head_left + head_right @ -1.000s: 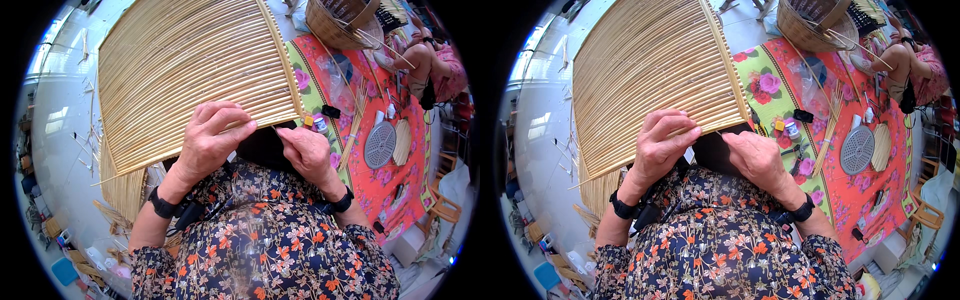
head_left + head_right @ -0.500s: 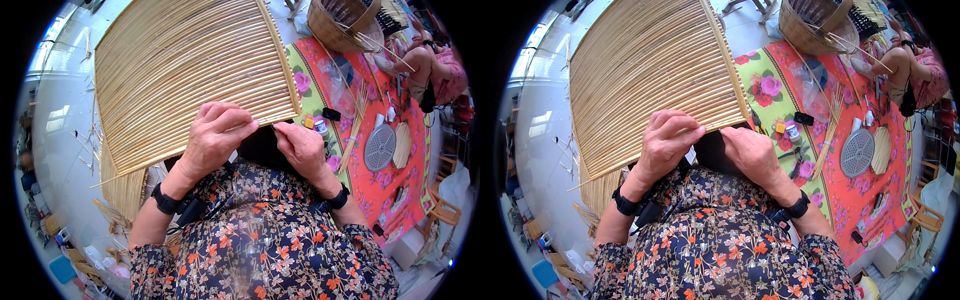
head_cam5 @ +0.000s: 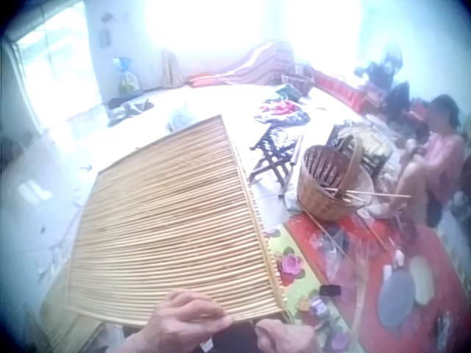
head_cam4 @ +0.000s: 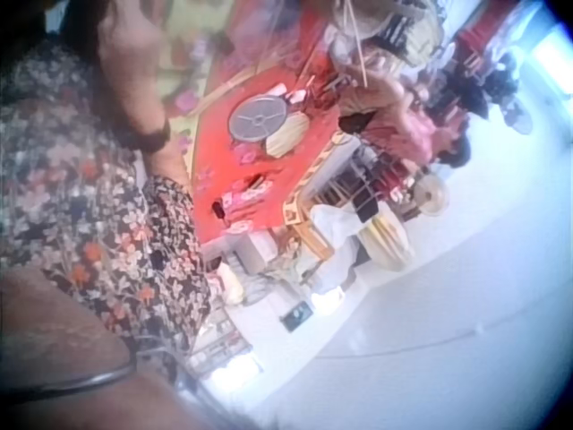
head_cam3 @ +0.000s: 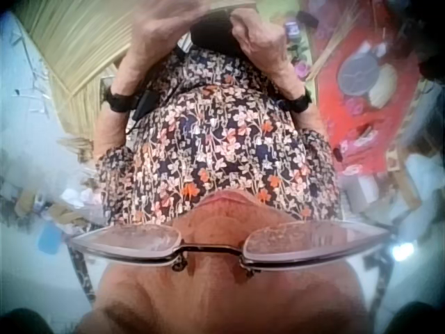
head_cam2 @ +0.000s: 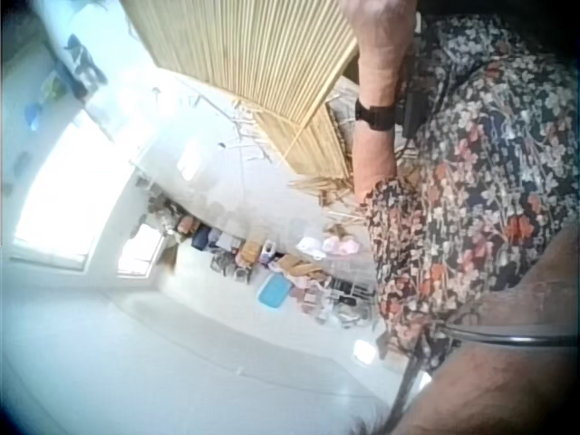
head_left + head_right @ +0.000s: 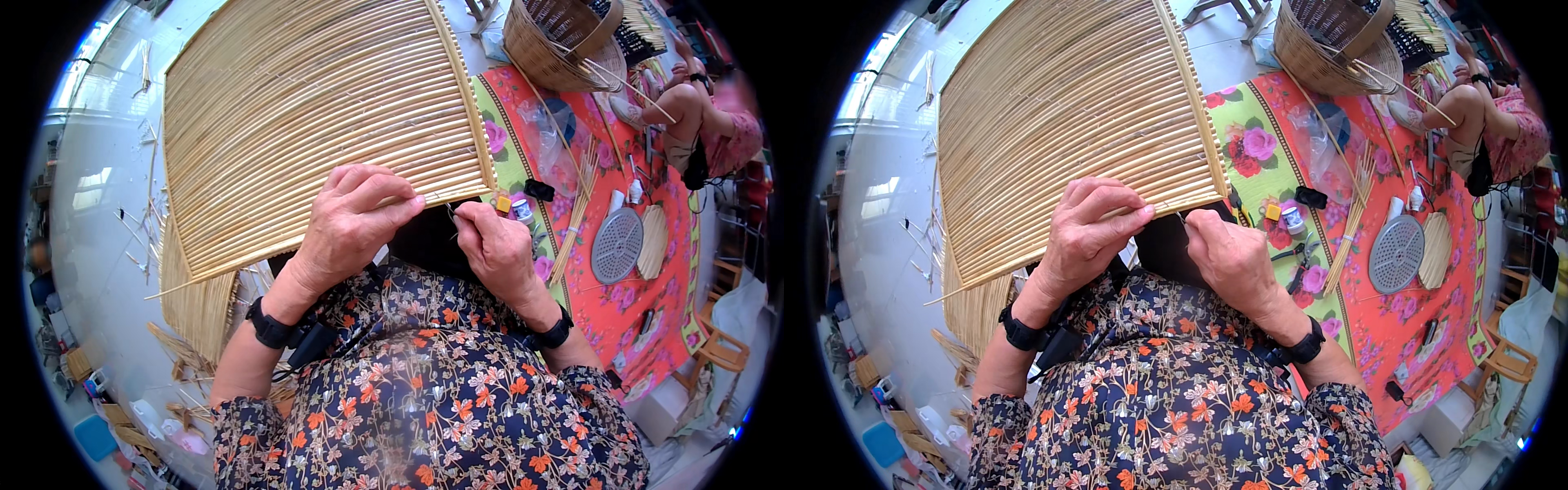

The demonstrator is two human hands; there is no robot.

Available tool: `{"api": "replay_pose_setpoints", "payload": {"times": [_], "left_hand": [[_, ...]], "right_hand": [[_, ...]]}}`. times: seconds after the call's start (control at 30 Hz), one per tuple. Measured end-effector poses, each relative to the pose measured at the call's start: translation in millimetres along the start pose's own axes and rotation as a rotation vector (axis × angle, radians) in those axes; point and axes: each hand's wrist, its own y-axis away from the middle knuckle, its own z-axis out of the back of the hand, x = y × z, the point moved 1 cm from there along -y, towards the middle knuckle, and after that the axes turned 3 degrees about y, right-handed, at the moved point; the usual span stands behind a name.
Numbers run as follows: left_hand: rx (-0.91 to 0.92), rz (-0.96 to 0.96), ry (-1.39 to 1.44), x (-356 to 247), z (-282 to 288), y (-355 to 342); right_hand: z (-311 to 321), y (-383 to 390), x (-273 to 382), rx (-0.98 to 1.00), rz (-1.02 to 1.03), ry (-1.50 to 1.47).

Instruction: The person assembles a bamboo mat by threading string through rows of thin wooden rods using a needle, wearing a thimble for protection, and using pliers to cut off excess material.

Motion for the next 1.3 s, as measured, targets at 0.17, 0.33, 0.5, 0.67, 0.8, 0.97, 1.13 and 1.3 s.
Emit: {"api": "replay_pose_setpoints", "payload": {"times": [0.17, 0.33, 0.5, 0.67, 0.8, 0.97, 1.13, 1.3], "left_hand": [[0.002, -0.010, -0.019, -0.2, -0.9, -2.1], [-0.019, -0.018, -0.045, 2.4, -4.9, -0.8], [-0.031, -0.036, -0.041, -1.7, -0.2, 3.5], [-0.045, -0.049, -0.018, 7.9, -6.0, -0.3], [-0.045, -0.044, -0.024, 8.4, -7.9, 1.5], [-0.021, -0.053, -0.050, 9.8, -9.8, 0.3], [-0.041, -0.047, -0.043, 8.3, -7.2, 1.6], [-0.066, -0.051, -0.025, 7.7, -5.3, -0.1]], "right_hand": [[-5.2, -6.5, -0.1, -0.033, 0.052, 0.041], [-7.4, -10.9, 5.0, 0.016, -0.095, 0.036], [23.0, -54.8, 15.4, 0.120, 0.029, 0.235], [16.4, -90.7, 7.9, 0.438, 0.080, 0.254], [4.8, -96.2, -1.9, 0.492, 0.140, 0.188], [-8.1, -113.4, -7.7, 0.508, -0.076, 0.039], [10.3, -131.3, 4.8, 0.533, -0.133, 0.014], [18.0, -102.8, 7.2, 0.605, -0.036, 0.216]]}}
